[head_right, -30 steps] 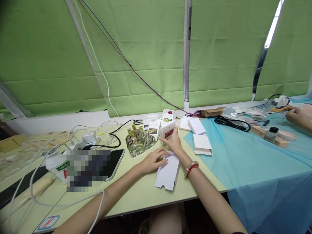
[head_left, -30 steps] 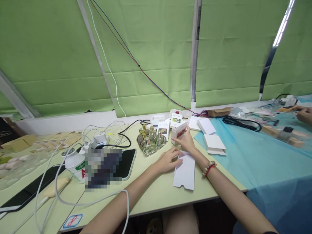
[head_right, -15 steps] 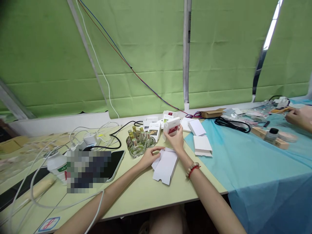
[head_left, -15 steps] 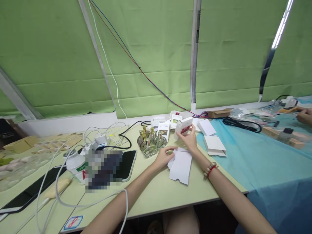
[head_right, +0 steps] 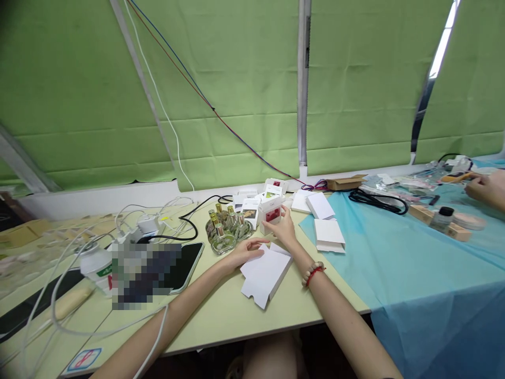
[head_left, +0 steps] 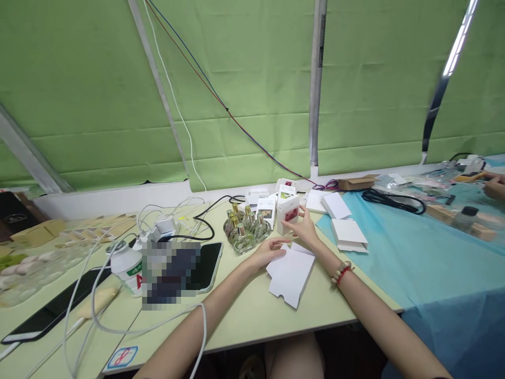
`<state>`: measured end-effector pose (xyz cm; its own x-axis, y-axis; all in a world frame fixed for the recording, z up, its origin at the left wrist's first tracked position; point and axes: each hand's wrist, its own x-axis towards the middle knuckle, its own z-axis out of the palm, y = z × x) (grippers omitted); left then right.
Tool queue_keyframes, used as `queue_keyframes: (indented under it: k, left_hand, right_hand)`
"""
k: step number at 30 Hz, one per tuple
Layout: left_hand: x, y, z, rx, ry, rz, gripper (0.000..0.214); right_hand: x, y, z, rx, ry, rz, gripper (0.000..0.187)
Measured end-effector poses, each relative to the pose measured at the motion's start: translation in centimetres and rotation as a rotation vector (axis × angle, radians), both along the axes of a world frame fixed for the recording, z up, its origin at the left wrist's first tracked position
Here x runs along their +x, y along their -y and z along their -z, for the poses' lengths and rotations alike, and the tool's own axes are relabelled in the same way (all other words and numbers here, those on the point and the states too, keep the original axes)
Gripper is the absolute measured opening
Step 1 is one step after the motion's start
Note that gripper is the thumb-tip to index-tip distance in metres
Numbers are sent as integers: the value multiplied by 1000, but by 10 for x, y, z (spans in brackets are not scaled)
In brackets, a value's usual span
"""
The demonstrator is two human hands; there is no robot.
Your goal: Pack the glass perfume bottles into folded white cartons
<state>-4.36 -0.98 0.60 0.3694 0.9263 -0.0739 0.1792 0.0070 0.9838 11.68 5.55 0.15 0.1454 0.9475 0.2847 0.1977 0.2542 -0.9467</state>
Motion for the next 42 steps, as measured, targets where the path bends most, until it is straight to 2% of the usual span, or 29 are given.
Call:
queue_keyframes:
  k: [3,6,8,10,13,18,21,24,30,34,38,42]
  left_hand:
    - [2,-2,4,12,63,-95,47]
    - [3,-2,6,233,-16,-245,38]
    - [4,-1,4,403,-108,-341,32]
    - [4,2,2,496,-149,-431,31]
    - [5,5,1,557,-130,-553,29]
    - [6,6,4,548,-27,-685,24]
    - [7,7,1,554,36,-758,24]
    - [9,10,-2,540,73,-754,30]
    - [15,15,2,434,152,-605,46]
    - [17,15,4,376,163,-555,50]
    - [18,16,2,307,172,-554,50]
    - [20,17,0,307,214,-568,48]
  right_hand:
    - [0,1,-4,-52,-78,11,100]
    - [2,0,-9,-79,-149,41,93]
    - [4,0,-13,-104,-200,26,79]
    - [3,2,-16,-125,-242,-37,59]
    - [0,5,-18,-104,-222,-180,42]
    - [-11,11,-12,-45,-137,-377,39]
    - [-13,11,-8,-52,-150,-414,40]
    - [-13,12,-9,4,-158,-394,40]
    - [-17,11,-9,77,-161,-375,43]
    - [-17,8,-3,193,-192,-306,32]
    - [-14,9,-2,397,1,-257,15]
    - [-12,16,-7,522,206,-253,23]
